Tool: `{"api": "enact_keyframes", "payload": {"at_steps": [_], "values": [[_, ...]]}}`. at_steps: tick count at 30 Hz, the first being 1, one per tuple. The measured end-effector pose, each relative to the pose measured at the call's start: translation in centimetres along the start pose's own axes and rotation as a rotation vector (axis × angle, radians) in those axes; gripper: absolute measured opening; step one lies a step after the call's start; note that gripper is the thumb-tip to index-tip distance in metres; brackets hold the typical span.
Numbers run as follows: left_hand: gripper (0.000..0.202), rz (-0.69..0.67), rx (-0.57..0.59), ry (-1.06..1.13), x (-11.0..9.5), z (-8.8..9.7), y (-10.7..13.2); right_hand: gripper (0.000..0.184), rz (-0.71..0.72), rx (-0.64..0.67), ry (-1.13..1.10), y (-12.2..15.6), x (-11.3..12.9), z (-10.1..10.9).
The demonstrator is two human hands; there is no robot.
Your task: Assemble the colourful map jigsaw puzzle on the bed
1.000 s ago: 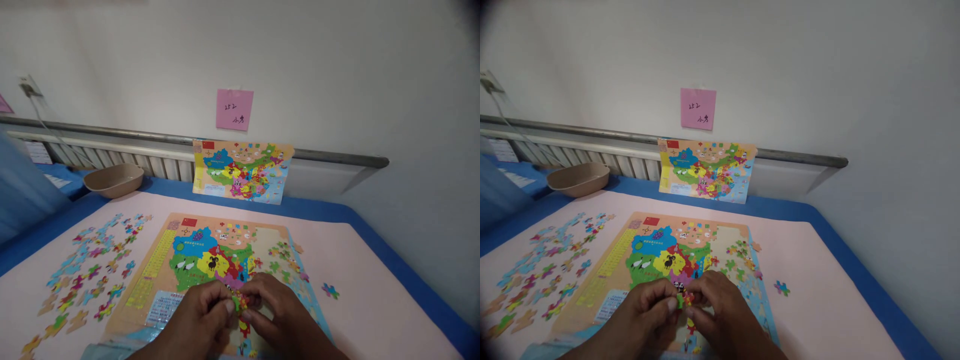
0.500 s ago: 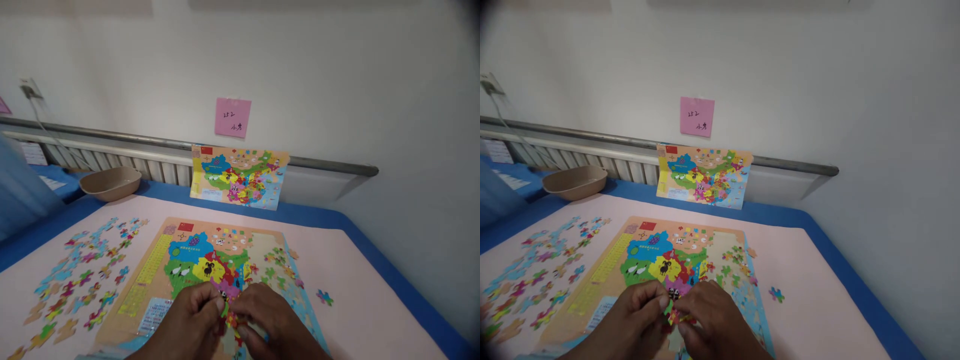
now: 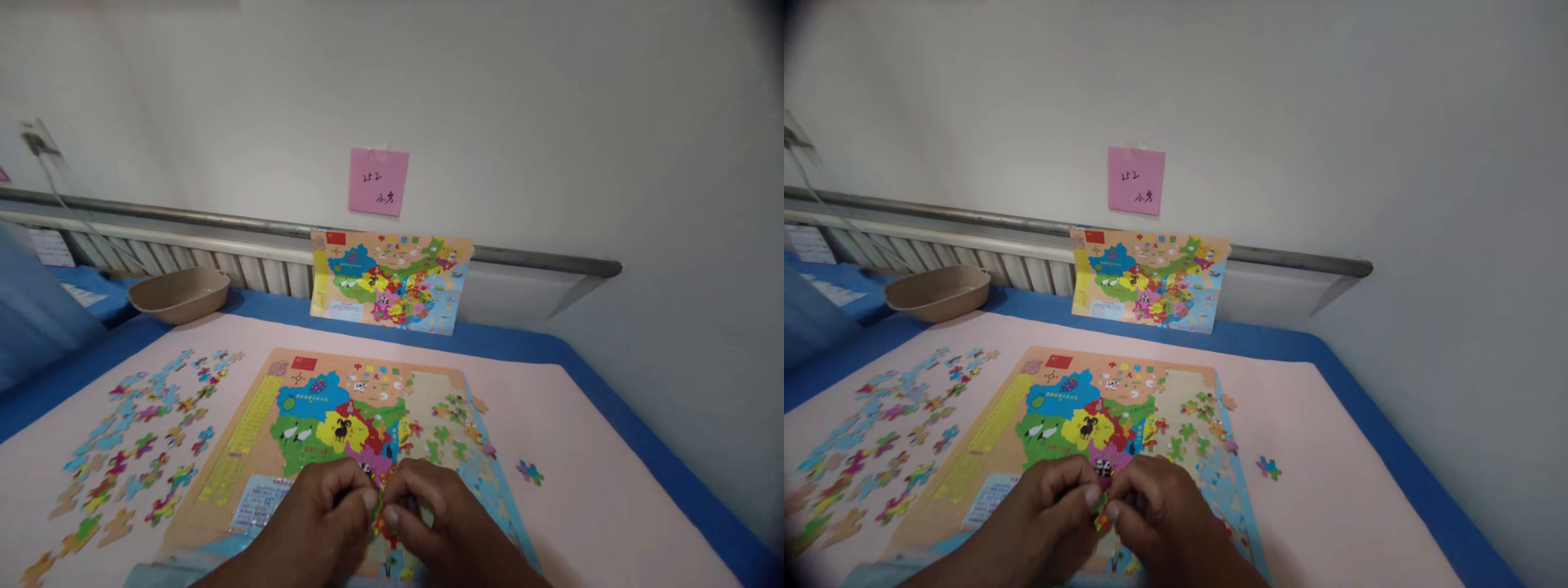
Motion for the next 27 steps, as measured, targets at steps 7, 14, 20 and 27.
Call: {"api": "enact_keyframes", "payload": {"at_steps": [7, 14, 20, 27], "values": [[0.048, 0.007, 0.011, 0.030, -0.3, 0.2, -0.1, 0.023, 0.010, 0.009, -0.088, 0.0, 0.7, 0.0], [0.050, 0.068, 0.023, 0.081, -0.7, 0.0, -0.1, 0.025, 0.328, 0.031, -0.015, 0.5, 2.6, 0.4], [0.046, 0.079, 0.038, 0.104, -0.4, 0.1, -0.1, 0.023, 0.388, 0.046, 0.024, 0.6, 3.0, 0.5], [0.050, 0.095, 0.085, 0.103, -0.2, -0.2, 0.0, 0.026, 0.364, 0.057, 0.083, 1.0, 2.9, 0.2]]}}
Point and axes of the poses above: each hand's wrist, its own y-axis away from the middle knuckle, its own z-axis out of the back of the hand, x = y × z, the point moved 8 cm from there along -y, towards the middle knuckle, and after that the axes turned 11 degrees about -x, right-handed, at the moved point
